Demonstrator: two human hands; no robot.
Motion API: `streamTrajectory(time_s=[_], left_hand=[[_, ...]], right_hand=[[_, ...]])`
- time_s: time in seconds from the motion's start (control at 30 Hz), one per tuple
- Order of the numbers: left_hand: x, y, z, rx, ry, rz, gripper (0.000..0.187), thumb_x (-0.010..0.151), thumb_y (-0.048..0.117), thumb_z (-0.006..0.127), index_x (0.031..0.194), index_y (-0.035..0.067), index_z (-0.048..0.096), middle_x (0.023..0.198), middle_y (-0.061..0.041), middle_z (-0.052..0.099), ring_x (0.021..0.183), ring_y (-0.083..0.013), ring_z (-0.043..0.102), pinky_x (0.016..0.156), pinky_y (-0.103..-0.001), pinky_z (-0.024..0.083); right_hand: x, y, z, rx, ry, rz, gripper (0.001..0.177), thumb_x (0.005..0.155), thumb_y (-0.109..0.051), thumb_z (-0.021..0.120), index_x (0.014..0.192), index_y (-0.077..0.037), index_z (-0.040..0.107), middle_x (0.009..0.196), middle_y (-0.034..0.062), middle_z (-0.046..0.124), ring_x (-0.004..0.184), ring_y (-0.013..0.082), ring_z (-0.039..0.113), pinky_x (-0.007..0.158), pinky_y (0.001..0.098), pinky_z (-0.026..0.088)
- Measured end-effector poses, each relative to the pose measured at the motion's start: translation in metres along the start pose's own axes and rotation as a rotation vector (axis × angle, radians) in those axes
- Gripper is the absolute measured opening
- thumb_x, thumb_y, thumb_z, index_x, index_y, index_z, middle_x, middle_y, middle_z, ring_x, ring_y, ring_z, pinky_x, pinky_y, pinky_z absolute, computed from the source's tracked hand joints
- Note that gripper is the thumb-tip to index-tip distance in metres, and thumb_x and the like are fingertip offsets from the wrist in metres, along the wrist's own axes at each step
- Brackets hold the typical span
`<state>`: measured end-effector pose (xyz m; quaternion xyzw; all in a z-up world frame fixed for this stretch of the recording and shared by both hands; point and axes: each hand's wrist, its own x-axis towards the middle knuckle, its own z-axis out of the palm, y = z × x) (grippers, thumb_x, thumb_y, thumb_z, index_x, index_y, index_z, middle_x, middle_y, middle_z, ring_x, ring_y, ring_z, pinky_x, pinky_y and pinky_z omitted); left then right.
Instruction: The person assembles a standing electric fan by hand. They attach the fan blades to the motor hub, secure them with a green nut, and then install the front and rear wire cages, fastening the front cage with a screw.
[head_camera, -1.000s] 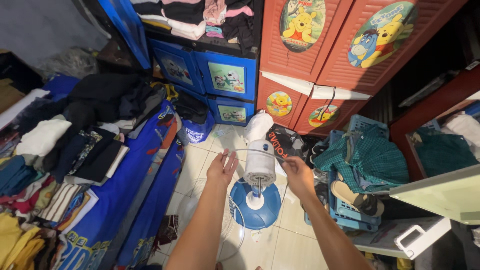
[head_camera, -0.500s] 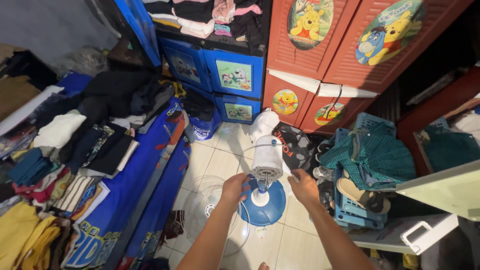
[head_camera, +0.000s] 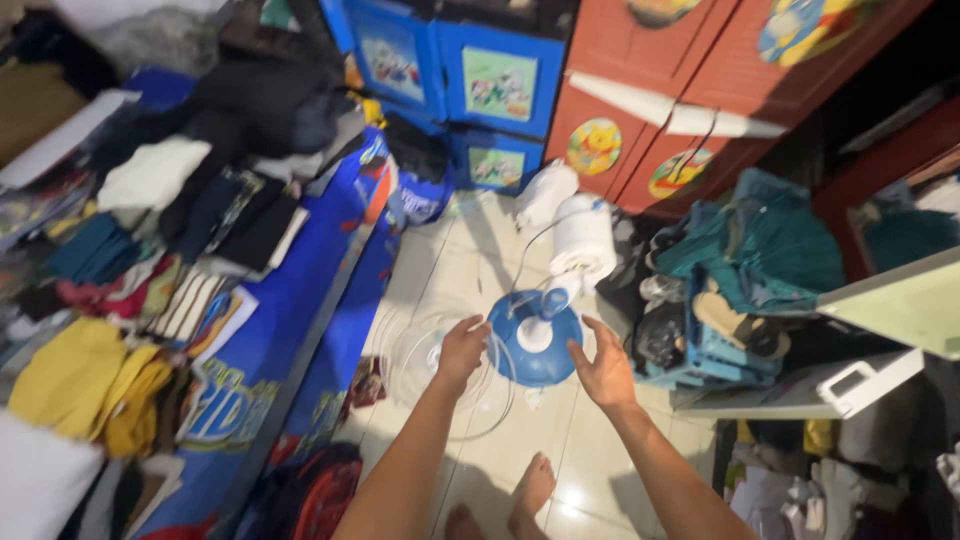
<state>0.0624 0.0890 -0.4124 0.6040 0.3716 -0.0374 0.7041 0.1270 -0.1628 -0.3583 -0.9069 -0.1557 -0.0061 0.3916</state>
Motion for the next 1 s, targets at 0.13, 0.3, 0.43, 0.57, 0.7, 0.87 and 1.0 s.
streamTrajectory(time_s=[0.13,0.3,0.43,0.57,0.7,0.87,1.0], left_hand=[[0.005,-0.053,-0.058,0.061,0.067,0.092,0.052,0.092,0.027,0.069,0.142,0.012,0.064,0.099,-0.018,0.069,0.085,-0.0207,0.062,0.070,-0.035,0.050],[0.021,-0.135,-0.106,-0.052,0.174,0.287,0.048,0.091,0.020,0.071,0.136,0.007,0.064,0.114,-0.015,0.077,0.103,-0.0181,0.071,0.091,-0.029,0.052],[0.022,-0.186,-0.123,0.066,0.265,0.230,0.050,0.090,0.021,0.068,0.138,0.010,0.062,0.114,-0.016,0.078,0.104,-0.0195,0.071,0.093,-0.030,0.053],[0.039,-0.218,-0.128,0.103,0.306,0.272,0.048,0.094,0.024,0.067,0.139,0.010,0.060,0.119,-0.016,0.074,0.111,-0.0212,0.071,0.096,-0.033,0.053],[0.066,-0.258,-0.126,0.212,0.340,0.106,0.053,0.090,0.025,0.067,0.142,0.019,0.058,0.124,-0.014,0.074,0.107,-0.0262,0.073,0.094,-0.035,0.055],[0.121,-0.333,-0.139,0.296,0.390,0.069,0.055,0.089,0.027,0.070,0.142,0.018,0.057,0.131,-0.018,0.067,0.116,-0.0326,0.068,0.099,-0.039,0.052],[0.175,-0.408,-0.163,0.415,0.506,0.140,0.061,0.088,0.026,0.072,0.142,0.005,0.053,0.134,-0.025,0.062,0.126,-0.0394,0.058,0.107,-0.043,0.046]], right_hand=[[-0.027,-0.025,0.031,-0.001,-0.101,0.027,0.067,0.089,-0.032,0.072,0.145,-0.006,0.047,0.140,0.0189,0.059,0.131,0.0376,0.055,0.108,0.0440,0.043],[-0.047,-0.041,0.072,-0.008,-0.278,0.035,0.067,0.088,-0.033,0.072,0.147,-0.012,0.046,0.142,0.0157,0.058,0.133,0.0347,0.054,0.106,0.0426,0.045],[-0.046,-0.029,0.115,-0.052,-0.401,0.066,0.066,0.089,-0.032,0.070,0.147,-0.015,0.044,0.145,0.0145,0.055,0.133,0.0343,0.052,0.105,0.0430,0.046],[-0.044,0.005,0.172,-0.021,-0.438,-0.063,0.065,0.090,-0.030,0.070,0.147,-0.012,0.044,0.143,0.0161,0.057,0.134,0.0358,0.051,0.107,0.0450,0.044],[-0.045,0.049,0.238,-0.050,-0.473,-0.119,0.066,0.088,-0.030,0.071,0.146,-0.012,0.045,0.141,0.0181,0.058,0.130,0.0367,0.054,0.107,0.0454,0.045],[-0.044,0.106,0.334,-0.122,-0.520,-0.160,0.067,0.089,-0.029,0.072,0.148,-0.011,0.044,0.138,0.0201,0.059,0.128,0.0391,0.055,0.106,0.0471,0.044],[-0.040,0.154,0.398,-0.140,-0.509,-0.223,0.070,0.087,-0.026,0.074,0.147,-0.008,0.043,0.140,0.0224,0.057,0.129,0.0403,0.053,0.107,0.0486,0.042]])
